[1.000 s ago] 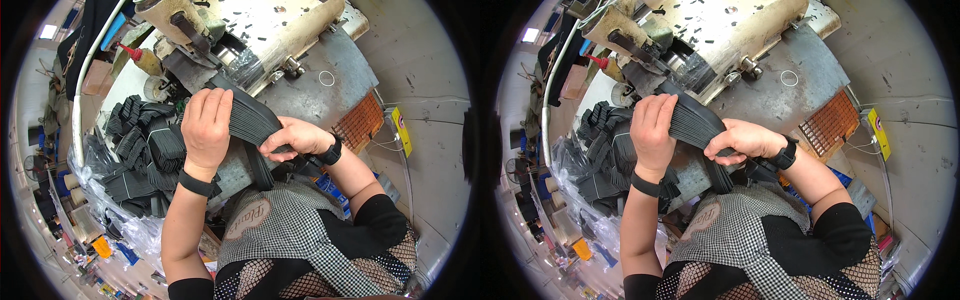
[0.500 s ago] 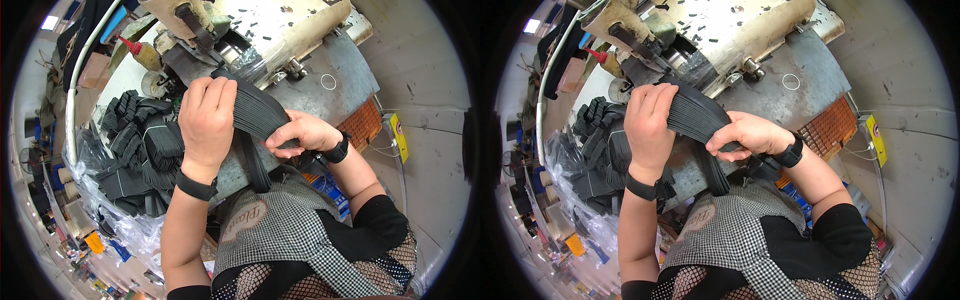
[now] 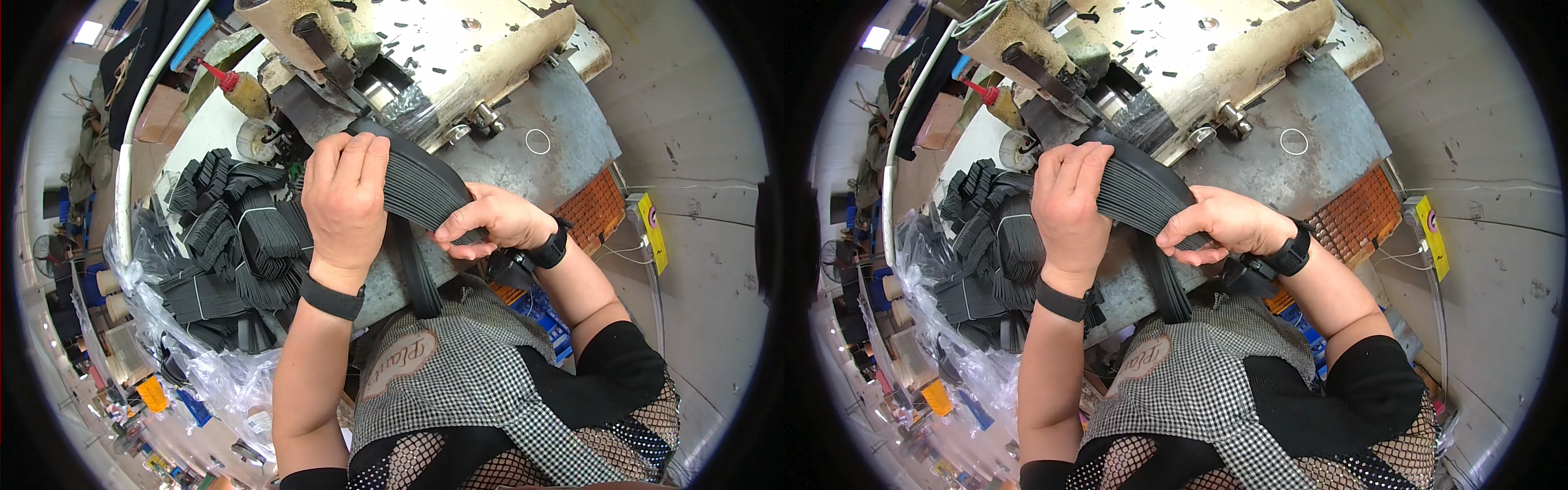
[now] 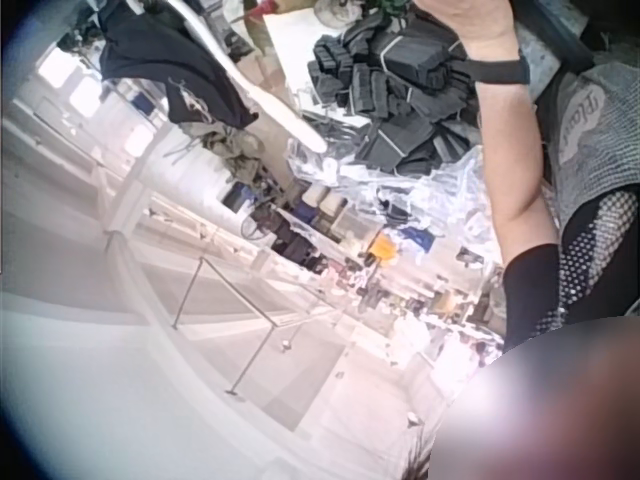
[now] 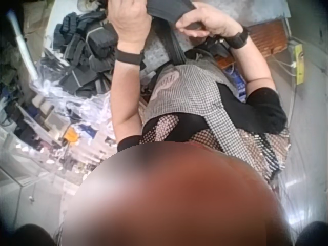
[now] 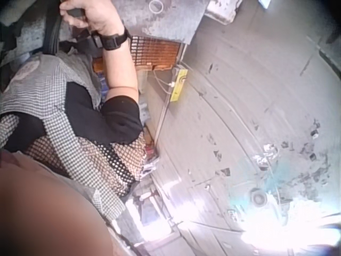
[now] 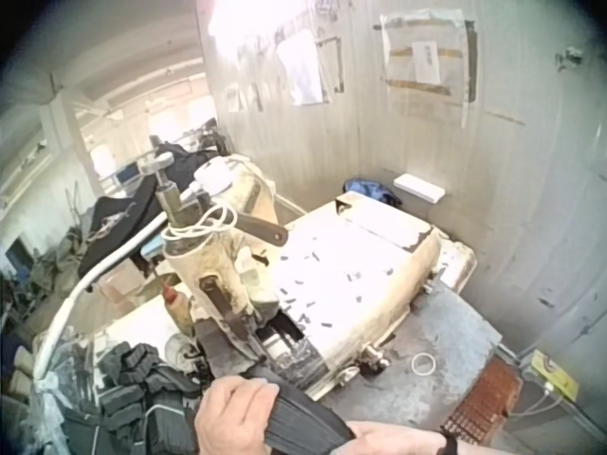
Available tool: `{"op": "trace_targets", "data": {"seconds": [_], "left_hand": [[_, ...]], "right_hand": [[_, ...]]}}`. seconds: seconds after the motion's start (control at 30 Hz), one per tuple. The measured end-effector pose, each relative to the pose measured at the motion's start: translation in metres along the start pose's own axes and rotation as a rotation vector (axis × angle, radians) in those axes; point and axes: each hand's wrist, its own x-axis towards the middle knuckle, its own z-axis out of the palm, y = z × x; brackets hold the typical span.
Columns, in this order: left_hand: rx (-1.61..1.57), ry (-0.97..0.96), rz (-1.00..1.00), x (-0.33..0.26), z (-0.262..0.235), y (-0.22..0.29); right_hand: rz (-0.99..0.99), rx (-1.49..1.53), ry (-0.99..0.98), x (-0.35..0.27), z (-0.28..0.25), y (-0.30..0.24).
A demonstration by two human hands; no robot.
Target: The recorder is sharpening or grinding small black shoe components using a industrial grinding machine, then bundles them with rubber bands.
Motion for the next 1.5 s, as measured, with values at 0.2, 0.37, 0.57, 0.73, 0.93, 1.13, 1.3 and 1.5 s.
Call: {"op": "trace_targets", "data": {"seconds": [0.2, 0.37, 0.57, 0.73, 0.93, 1.13, 1.3, 1.5], "left_hand": [[0.033, 0.089, 0.070, -0.001, 0.008, -0.004], [0.029, 0.099, 0.068, -0.004, 0.012, -0.003], [-0.048, 0.137, 0.052, -0.012, 0.013, -0.008], [-0.064, 0.158, 0.063, -0.010, 0.016, -0.009], [-0.021, 0.162, 0.071, -0.009, 0.019, -0.013], [-0.026, 0.174, 0.093, -0.005, 0.019, -0.011], [-0.030, 0.173, 0.093, -0.010, 0.020, -0.012], [-0.071, 0.187, 0.117, -0.010, 0.020, -0.014]], "right_hand": [[-0.029, 0.027, -0.056, 0.000, -0.003, 0.004], [-0.032, 0.019, -0.003, -0.003, -0.002, 0.005], [-0.043, 0.032, 0.005, -0.001, 0.001, 0.012], [-0.082, 0.045, -0.001, -0.001, -0.001, 0.011], [-0.125, 0.066, -0.058, 0.002, -0.002, 0.008], [-0.138, 0.098, -0.036, 0.000, 0.000, 0.011], [-0.140, 0.148, -0.061, 0.000, 0.001, 0.015], [-0.165, 0.176, -0.054, 0.003, 0.005, 0.020]]}}
